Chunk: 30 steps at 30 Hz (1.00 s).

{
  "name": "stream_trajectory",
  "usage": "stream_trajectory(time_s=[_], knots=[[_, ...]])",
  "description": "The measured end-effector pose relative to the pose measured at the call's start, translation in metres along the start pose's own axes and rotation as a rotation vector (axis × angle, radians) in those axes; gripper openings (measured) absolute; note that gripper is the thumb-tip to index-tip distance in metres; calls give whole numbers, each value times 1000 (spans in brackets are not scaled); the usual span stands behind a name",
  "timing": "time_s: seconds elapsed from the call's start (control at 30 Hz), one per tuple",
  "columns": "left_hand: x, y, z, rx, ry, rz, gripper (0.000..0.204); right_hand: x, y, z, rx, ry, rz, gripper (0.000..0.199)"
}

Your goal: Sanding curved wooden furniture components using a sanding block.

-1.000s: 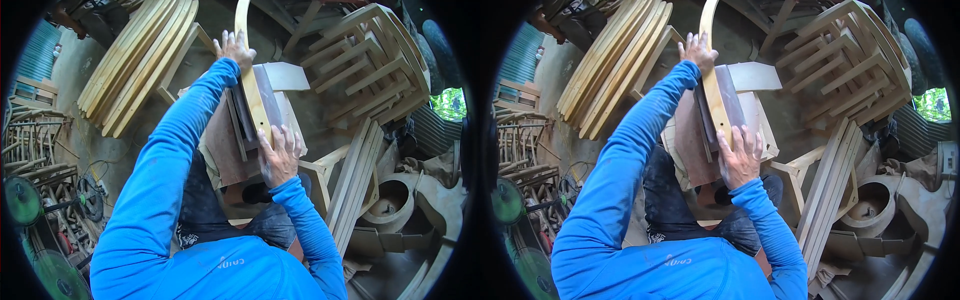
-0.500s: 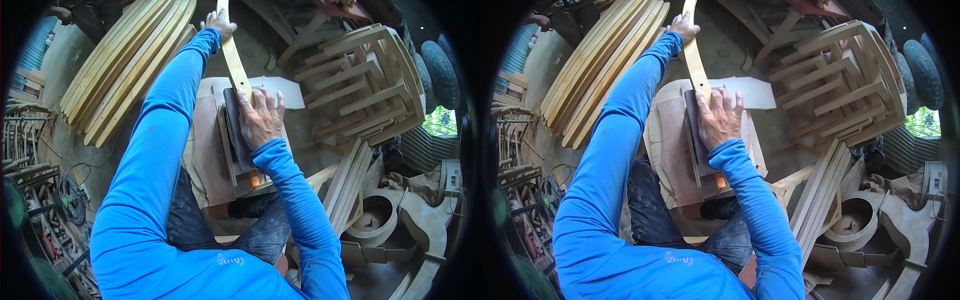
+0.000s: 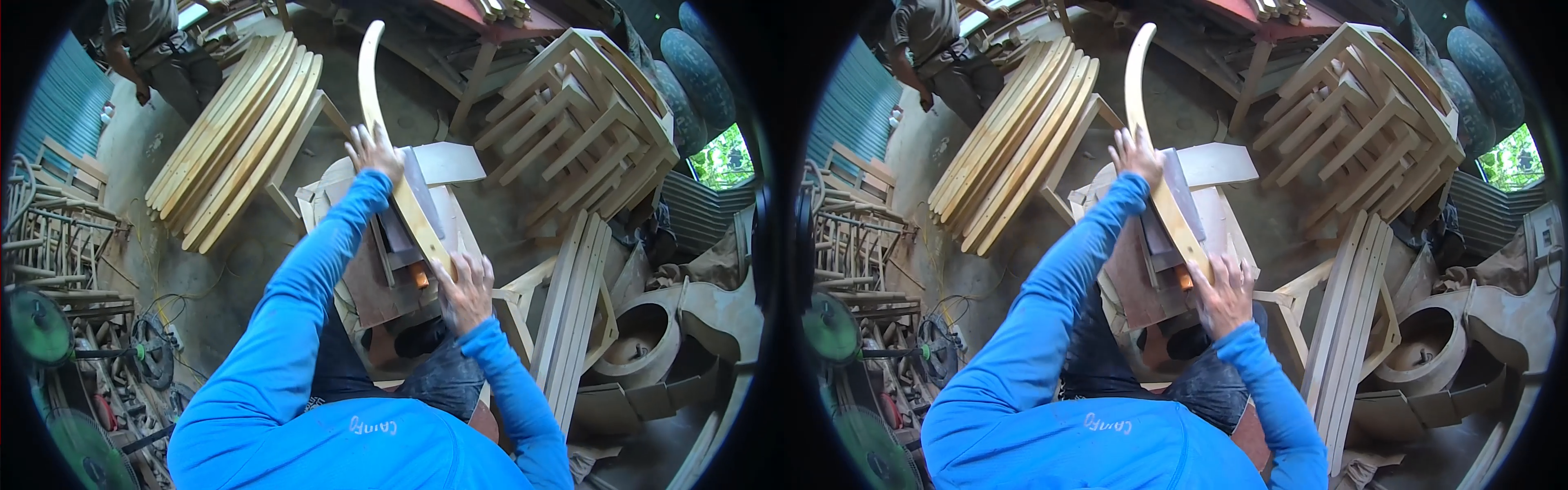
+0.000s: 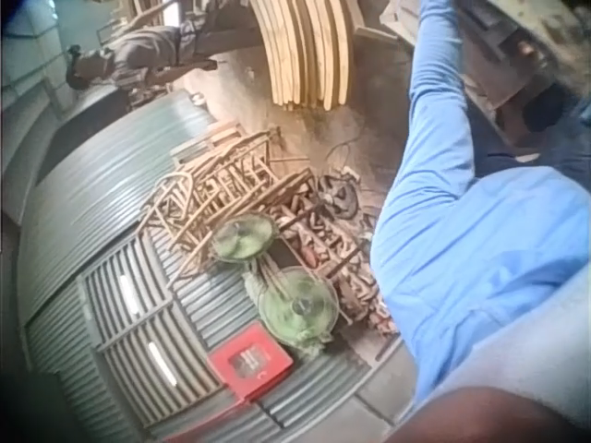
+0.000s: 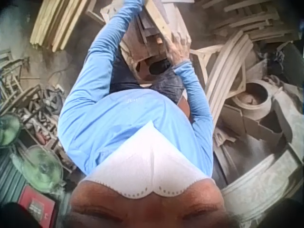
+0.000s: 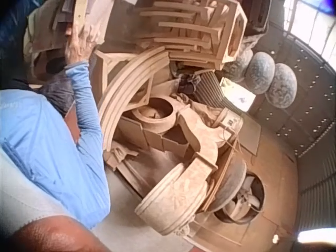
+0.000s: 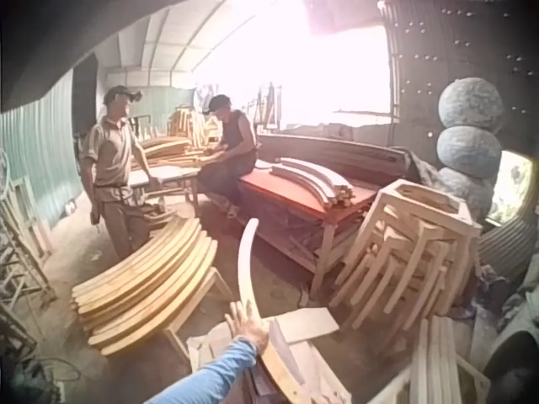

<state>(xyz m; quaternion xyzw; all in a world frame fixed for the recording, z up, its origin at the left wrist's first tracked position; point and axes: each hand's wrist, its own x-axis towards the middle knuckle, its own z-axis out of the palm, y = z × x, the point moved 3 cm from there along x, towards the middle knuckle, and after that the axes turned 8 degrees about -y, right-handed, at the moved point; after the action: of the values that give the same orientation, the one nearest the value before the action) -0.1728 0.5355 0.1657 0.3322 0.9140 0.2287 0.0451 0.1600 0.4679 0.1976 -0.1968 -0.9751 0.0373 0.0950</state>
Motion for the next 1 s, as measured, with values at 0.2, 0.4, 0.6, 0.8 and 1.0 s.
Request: stream_trajectory(time_s=[0.2, 0.4, 0.6, 0.8, 1.0], knots=[[-175, 52, 10, 48, -33, 14, 87, -56, -14, -9, 241, -321, 466, 98], [-263, 57, 10, 64, -187, 98, 98, -164, 5, -20, 439, -373, 388, 87], [-195, 28, -8, 132, -159, 87, 92, -310, 36, -33, 271, -453, 391, 65], [-153, 1, -3, 141, -131, 138, 85, -435, 66, -44, 388, -494, 431, 45], [-161, 30, 32, 65, -76, 240, 85, -515, 105, -16, 407, -712, 449, 43]])
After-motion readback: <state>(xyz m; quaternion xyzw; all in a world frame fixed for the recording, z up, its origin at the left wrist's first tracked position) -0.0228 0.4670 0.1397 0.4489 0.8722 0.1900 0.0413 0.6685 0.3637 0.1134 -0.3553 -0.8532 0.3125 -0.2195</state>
